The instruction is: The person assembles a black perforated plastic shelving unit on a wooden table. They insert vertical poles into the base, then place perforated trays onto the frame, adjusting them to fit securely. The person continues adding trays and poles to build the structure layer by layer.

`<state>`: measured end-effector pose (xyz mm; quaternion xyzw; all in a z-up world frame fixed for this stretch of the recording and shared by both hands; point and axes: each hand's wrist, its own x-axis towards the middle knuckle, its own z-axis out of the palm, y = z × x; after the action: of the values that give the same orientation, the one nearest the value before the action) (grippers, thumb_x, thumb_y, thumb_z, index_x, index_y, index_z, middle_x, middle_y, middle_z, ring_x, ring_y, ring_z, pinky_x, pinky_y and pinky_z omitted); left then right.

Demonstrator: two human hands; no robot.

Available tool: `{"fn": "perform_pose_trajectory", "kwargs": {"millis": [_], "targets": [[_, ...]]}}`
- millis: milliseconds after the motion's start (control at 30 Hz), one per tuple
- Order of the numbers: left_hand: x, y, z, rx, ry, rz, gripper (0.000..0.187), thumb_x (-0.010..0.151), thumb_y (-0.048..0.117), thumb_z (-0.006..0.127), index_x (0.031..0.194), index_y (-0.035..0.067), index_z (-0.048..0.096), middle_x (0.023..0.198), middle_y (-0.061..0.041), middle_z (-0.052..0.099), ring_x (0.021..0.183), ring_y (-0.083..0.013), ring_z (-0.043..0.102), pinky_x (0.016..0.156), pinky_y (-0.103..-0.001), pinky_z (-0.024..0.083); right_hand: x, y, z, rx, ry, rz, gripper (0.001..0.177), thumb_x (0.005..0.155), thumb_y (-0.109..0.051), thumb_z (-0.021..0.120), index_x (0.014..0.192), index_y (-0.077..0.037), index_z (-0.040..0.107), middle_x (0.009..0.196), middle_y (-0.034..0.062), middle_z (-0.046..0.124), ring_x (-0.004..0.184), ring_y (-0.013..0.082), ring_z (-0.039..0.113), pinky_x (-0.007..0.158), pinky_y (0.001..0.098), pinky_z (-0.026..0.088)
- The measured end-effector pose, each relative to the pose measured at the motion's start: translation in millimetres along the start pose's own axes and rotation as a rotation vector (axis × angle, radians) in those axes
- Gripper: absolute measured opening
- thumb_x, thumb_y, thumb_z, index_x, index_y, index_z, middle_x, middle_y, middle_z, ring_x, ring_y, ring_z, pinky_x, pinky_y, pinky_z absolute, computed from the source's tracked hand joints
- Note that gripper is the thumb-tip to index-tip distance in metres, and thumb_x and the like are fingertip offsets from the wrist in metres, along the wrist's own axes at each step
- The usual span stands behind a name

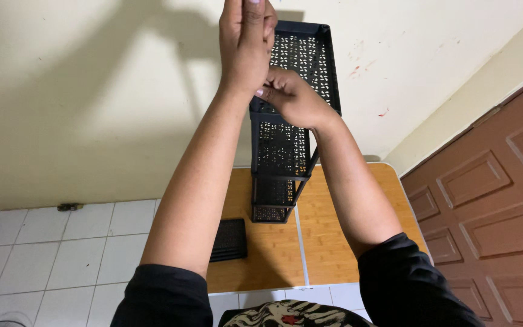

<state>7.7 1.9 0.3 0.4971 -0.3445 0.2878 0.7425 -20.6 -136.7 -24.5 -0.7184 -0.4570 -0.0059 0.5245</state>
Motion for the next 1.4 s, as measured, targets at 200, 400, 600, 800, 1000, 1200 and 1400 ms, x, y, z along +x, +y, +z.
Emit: {"fn": "perform_pose_trajectory", "kwargs": {"millis": [200,400,600,800,1000,1200,1400], "targets": [[1.2,7.0,4.5,0.173,-0.008,0.278,0.040,0.118,0.043,0.046,0.110,0.005,0.056,0.096,-0.004,0.058,0.072,-0.0080,0.048,0.057,-0.026,0.042,0.0,-0.8,0.4,0.019,0.006,0.032,0.015,0.104,0.000,0.060,0.116,0.003,0.069,0.104,0.0050,0.075,0.095,0.0082,0.064,0.091,0.0267,0.054],[-3.3,5.9,16.4,0.092,0.116,0.071,0.038,0.113,0.042,0.048,0.104,0.006,0.056,0.084,0.001,0.055,0.060,-0.0040,0.039,0.050,-0.022,0.032,-0.5,5.5,-1.9,0.021,0.027,0.026,0.010,0.100,0.005,0.063,0.104,0.002,0.072,0.097,0.0058,0.077,0.086,0.0088,0.067,0.080,0.0260,0.055],[-5.2,11.8,17.4,0.371,0.091,0.319,0.030,0.113,0.032,0.060,0.100,0.006,0.056,0.078,0.004,0.053,0.067,-0.0068,0.045,0.060,-0.026,0.037,-1.6,4.1,-1.7,-0.065,0.054,0.043,0.009,0.097,0.006,0.066,0.097,0.002,0.074,0.091,0.0055,0.078,0.079,0.0091,0.067,0.074,0.0261,0.055],[3.5,16.2,17.3,0.338,0.067,0.229,0.039,0.103,0.006,0.073,0.079,0.009,0.043,0.067,0.005,0.043,0.059,-0.0053,0.038,0.054,-0.026,0.031,0.1,-2.3,0.3,0.073,0.026,-0.018,0.014,0.099,0.006,0.065,0.110,0.002,0.074,0.107,0.0098,0.078,0.096,0.0105,0.071,0.091,0.0266,0.057],[9.2,14.5,7.3,0.330,0.003,0.170,0.042,0.097,-0.003,0.073,0.075,0.009,0.039,0.064,0.005,0.044,0.058,-0.0051,0.041,0.055,-0.025,0.036,1.8,-10.8,4.0,0.078,0.048,-0.011,0.020,0.097,0.007,0.065,0.115,0.002,0.073,0.109,0.0095,0.078,0.099,0.0109,0.072,0.094,0.0273,0.058],[13.9,7.9,-1.6,0.306,-0.066,0.118,0.044,0.094,-0.008,0.073,0.075,0.011,0.037,0.062,0.005,0.044,0.054,-0.0046,0.042,0.052,-0.024,0.039,3.0,-12.4,4.4,0.062,0.044,-0.003,0.018,0.099,0.005,0.066,0.115,0.002,0.074,0.103,0.0093,0.079,0.095,0.0110,0.073,0.092,0.0272,0.058],[14.2,14.7,-8.9,0.032,-0.212,-0.101,0.042,0.099,-0.009,0.062,0.076,0.014,0.036,0.060,0.004,0.043,0.046,-0.0056,0.044,0.038,-0.026,0.034,3.4,-6.7,4.6,0.045,0.071,0.012,0.012,0.097,0.002,0.069,0.107,0.000,0.075,0.097,0.0075,0.079,0.091,0.0094,0.075,0.088,0.0269,0.061]]}}
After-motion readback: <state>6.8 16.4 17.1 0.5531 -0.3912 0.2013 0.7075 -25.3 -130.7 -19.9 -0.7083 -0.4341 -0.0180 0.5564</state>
